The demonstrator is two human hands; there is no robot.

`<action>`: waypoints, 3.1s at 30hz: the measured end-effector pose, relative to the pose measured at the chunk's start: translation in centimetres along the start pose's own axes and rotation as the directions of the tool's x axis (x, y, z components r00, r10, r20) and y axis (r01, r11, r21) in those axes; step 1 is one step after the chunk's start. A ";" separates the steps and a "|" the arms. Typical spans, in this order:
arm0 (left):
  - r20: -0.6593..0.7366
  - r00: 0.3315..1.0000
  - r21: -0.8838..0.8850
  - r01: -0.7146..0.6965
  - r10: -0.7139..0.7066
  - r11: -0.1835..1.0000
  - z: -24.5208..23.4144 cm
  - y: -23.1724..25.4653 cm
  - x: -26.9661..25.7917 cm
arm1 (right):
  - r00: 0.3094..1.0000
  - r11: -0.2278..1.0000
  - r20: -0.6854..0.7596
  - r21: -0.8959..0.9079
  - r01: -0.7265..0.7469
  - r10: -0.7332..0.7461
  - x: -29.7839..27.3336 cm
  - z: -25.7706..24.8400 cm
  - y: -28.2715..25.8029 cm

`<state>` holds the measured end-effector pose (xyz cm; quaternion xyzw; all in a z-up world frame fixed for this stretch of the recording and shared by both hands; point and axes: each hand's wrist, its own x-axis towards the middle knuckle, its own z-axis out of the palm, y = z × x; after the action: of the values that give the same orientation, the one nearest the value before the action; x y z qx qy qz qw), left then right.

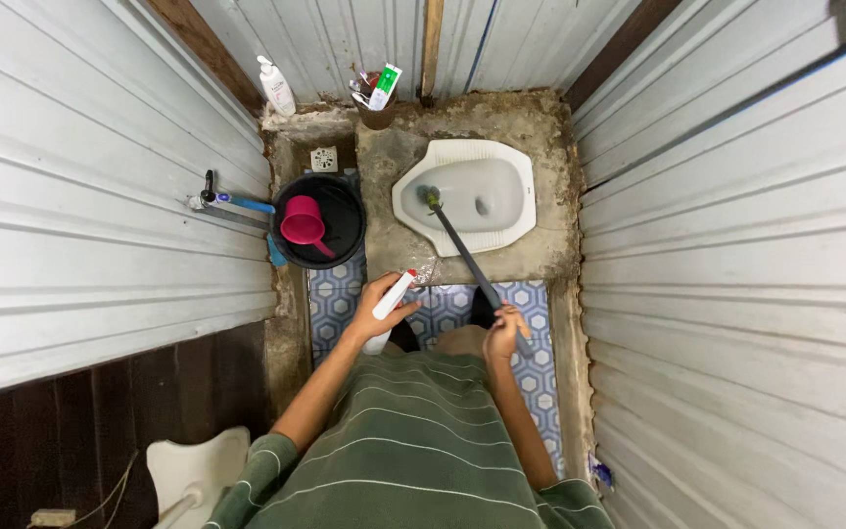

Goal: The person scrubs a white squat toilet with a long-handled brush while holding a spray bottle. The person repeatedly sprays the toilet and scrubs the interior surface throughout the clip.

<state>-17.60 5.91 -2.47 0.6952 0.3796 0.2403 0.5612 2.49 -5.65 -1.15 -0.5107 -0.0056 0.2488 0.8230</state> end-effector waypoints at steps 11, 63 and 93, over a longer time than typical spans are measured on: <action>0.011 0.982 0.002 -0.191 0.191 0.982 -1.8 -0.6 -0.3 | 0.914 0.908 0.348 -0.279 0.312 -0.207 -1.6 3.2 1.6; -0.102 0.995 -0.122 -0.034 0.021 0.992 -3.1 -1.8 -3.9 | 0.746 0.930 0.652 -0.178 0.321 -0.132 0.7 3.7 3.3; -0.072 0.992 -0.043 -0.106 0.103 0.993 -2.2 -1.1 -3.2 | 0.772 0.808 0.622 -0.385 0.445 -0.129 4.5 1.3 3.3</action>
<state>-21.47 4.73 -2.69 0.6920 0.3561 0.3023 0.5504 4.80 -1.53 -4.41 -0.6050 -0.3974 0.2445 0.6452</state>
